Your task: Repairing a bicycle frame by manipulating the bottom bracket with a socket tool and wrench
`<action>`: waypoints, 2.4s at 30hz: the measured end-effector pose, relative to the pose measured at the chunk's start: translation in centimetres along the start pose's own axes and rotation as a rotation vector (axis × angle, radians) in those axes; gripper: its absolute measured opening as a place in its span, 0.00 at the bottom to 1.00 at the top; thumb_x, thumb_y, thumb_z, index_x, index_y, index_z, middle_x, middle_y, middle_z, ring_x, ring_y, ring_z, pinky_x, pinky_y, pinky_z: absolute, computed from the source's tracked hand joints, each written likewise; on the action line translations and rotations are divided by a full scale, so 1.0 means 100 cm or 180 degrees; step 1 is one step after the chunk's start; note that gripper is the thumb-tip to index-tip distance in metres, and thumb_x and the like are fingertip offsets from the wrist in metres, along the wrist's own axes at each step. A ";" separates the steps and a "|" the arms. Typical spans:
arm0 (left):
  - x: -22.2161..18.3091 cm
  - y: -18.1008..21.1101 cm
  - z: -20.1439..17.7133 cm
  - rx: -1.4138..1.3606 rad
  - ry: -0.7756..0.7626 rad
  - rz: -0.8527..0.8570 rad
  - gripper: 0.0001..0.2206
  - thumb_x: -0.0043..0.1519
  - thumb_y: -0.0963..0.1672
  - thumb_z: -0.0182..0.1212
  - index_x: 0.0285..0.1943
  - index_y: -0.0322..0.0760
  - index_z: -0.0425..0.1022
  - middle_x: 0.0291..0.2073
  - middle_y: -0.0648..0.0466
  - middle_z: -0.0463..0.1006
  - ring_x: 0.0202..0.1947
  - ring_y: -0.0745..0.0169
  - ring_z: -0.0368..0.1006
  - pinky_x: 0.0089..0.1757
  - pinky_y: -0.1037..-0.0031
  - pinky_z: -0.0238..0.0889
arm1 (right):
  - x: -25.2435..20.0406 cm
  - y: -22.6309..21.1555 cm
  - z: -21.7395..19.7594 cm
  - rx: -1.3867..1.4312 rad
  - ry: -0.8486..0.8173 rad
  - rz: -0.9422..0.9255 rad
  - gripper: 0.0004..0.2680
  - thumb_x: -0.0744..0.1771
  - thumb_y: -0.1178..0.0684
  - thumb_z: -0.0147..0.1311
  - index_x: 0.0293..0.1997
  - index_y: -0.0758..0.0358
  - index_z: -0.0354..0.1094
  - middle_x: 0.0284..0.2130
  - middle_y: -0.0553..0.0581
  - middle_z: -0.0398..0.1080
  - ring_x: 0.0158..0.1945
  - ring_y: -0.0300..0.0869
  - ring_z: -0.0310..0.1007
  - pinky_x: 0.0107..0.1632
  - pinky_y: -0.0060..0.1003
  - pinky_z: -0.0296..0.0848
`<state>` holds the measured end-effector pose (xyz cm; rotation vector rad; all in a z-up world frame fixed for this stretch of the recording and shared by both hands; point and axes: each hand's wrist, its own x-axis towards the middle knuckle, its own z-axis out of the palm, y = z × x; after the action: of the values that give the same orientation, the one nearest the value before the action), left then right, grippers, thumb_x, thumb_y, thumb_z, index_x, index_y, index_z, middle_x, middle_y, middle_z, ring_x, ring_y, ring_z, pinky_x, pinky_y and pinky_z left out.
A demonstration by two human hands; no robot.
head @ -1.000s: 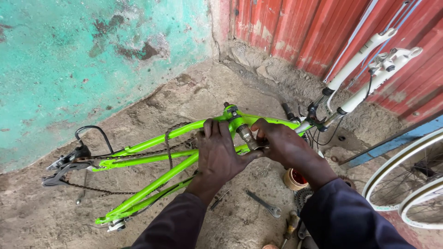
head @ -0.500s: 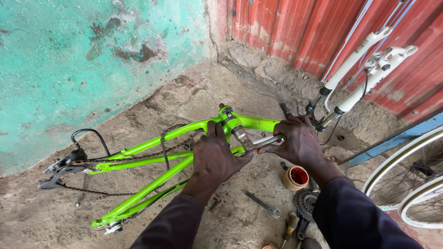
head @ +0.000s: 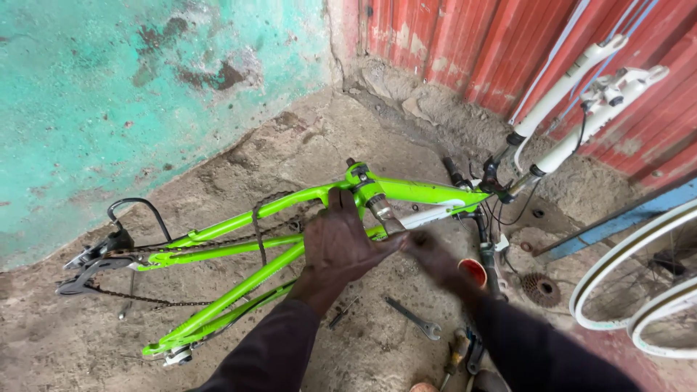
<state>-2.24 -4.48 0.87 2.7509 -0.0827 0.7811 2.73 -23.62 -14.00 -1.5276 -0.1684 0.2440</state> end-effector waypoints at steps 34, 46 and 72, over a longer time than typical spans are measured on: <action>0.005 -0.006 -0.015 0.0103 -0.0828 0.0132 0.47 0.39 0.68 0.62 0.55 0.31 0.68 0.52 0.40 0.72 0.32 0.36 0.81 0.31 0.53 0.73 | -0.036 -0.172 -0.023 -0.4286 0.0869 -0.2999 0.22 0.58 0.24 0.62 0.23 0.54 0.68 0.17 0.48 0.66 0.33 0.45 0.67 0.55 0.47 0.57; 0.003 -0.004 -0.011 0.0096 -0.0540 0.0102 0.44 0.43 0.68 0.58 0.52 0.31 0.69 0.48 0.42 0.72 0.29 0.38 0.81 0.30 0.55 0.74 | -0.036 -0.184 -0.022 -0.4919 0.0799 -0.2455 0.24 0.54 0.19 0.60 0.23 0.51 0.73 0.18 0.47 0.69 0.35 0.44 0.69 0.57 0.48 0.59; -0.001 0.002 -0.001 0.0079 0.0020 -0.0009 0.45 0.41 0.69 0.60 0.48 0.30 0.71 0.42 0.42 0.75 0.27 0.38 0.81 0.30 0.55 0.75 | 0.008 -0.035 -0.045 -0.1896 0.0416 -0.1000 0.11 0.58 0.34 0.71 0.24 0.43 0.78 0.24 0.46 0.77 0.27 0.40 0.75 0.39 0.34 0.67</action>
<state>-2.42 -4.65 0.93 2.7710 -0.0682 0.7951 4.84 -27.87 -10.69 -2.0689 -0.3987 -0.1757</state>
